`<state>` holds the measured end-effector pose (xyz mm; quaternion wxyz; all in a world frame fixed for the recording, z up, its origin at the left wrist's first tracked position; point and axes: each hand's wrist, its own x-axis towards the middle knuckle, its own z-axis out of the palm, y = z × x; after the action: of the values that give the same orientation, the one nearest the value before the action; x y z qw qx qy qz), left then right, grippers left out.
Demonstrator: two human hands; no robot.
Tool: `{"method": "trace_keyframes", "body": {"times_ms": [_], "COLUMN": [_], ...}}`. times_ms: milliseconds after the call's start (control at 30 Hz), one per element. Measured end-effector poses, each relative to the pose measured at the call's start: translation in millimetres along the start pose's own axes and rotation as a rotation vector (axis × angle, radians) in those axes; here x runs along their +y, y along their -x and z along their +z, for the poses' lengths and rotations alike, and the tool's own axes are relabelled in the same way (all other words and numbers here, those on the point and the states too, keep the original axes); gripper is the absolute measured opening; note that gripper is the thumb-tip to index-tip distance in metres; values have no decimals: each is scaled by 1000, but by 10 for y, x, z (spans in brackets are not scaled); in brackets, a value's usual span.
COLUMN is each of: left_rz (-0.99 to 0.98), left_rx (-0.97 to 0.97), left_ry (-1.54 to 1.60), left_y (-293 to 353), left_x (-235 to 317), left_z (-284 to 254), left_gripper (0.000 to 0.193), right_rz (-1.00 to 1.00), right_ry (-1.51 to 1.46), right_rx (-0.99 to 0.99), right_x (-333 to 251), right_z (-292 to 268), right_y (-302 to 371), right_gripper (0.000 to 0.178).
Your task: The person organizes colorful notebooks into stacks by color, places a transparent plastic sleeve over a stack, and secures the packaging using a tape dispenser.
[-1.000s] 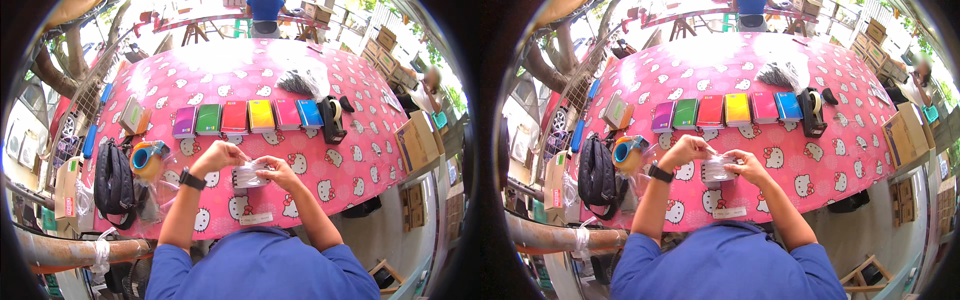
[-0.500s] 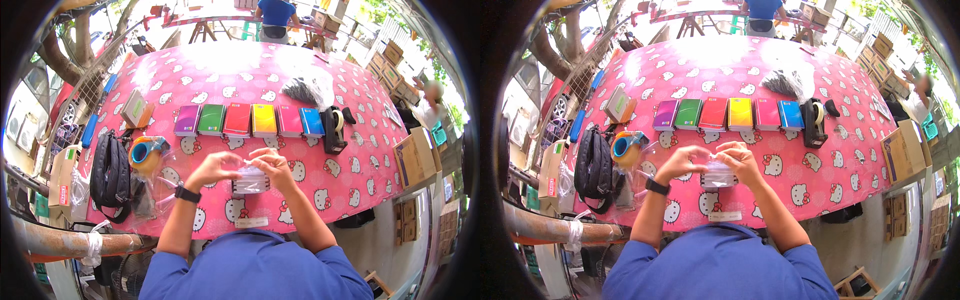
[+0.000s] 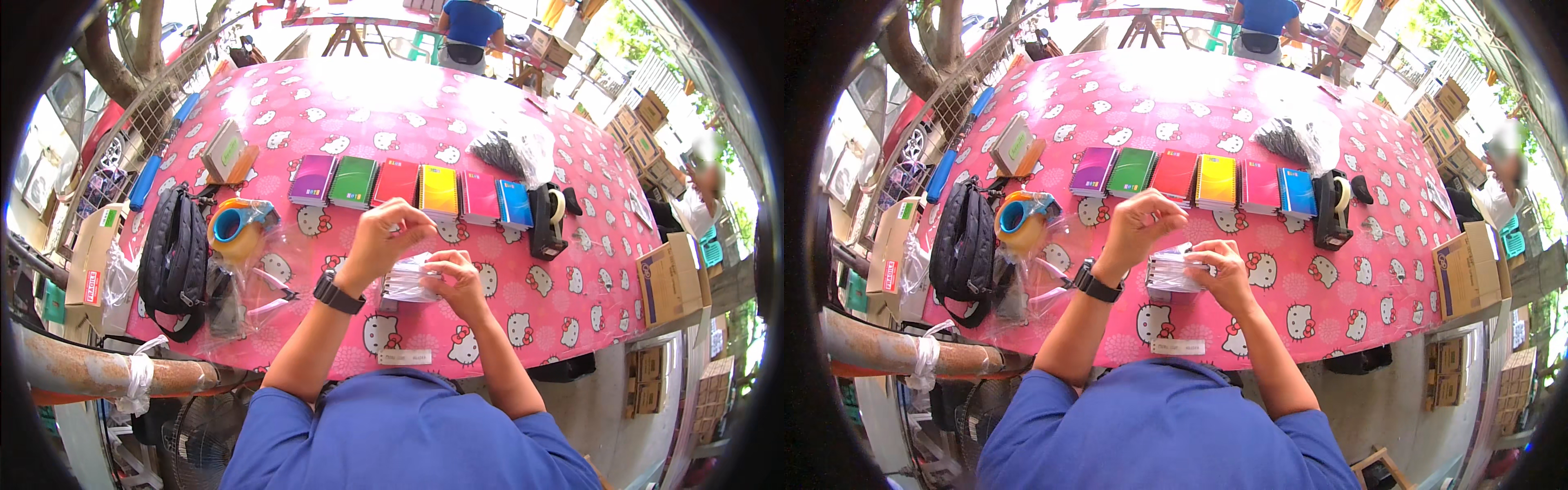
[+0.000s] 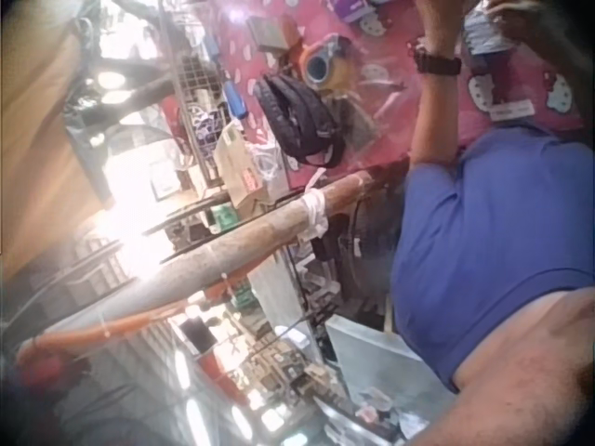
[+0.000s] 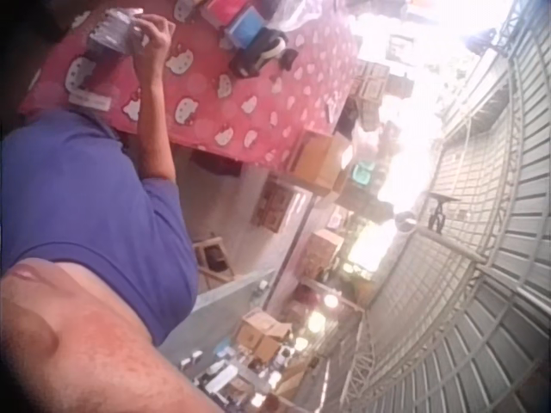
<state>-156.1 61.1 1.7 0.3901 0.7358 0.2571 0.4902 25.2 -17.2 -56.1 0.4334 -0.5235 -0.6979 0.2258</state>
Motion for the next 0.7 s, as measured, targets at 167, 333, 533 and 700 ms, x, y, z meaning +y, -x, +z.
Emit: {"method": "trace_keyframes", "body": {"times_ms": [167, 333, 533, 700], "left_rz": [-121, -325, -29, -354], "left_rx": [-123, -185, 82, -256], "left_ry": [95, 78, 296, 131], "left_y": [354, 439, 194, 591], "left_x": [-370, -423, -115, -518], "left_z": [-205, 158, 37, -19], "left_gripper": [41, 26, 29, 35], "right_rz": [36, 64, 494, 292], "right_ry": [-131, -720, -532, -525], "right_rx": [2, 85, -397, -195], "right_x": [-246, 61, 135, 135], "right_z": [105, -74, -65, 145], "right_y": [-240, -217, -142, -88], "right_gripper": [12, 35, 44, 18]}}
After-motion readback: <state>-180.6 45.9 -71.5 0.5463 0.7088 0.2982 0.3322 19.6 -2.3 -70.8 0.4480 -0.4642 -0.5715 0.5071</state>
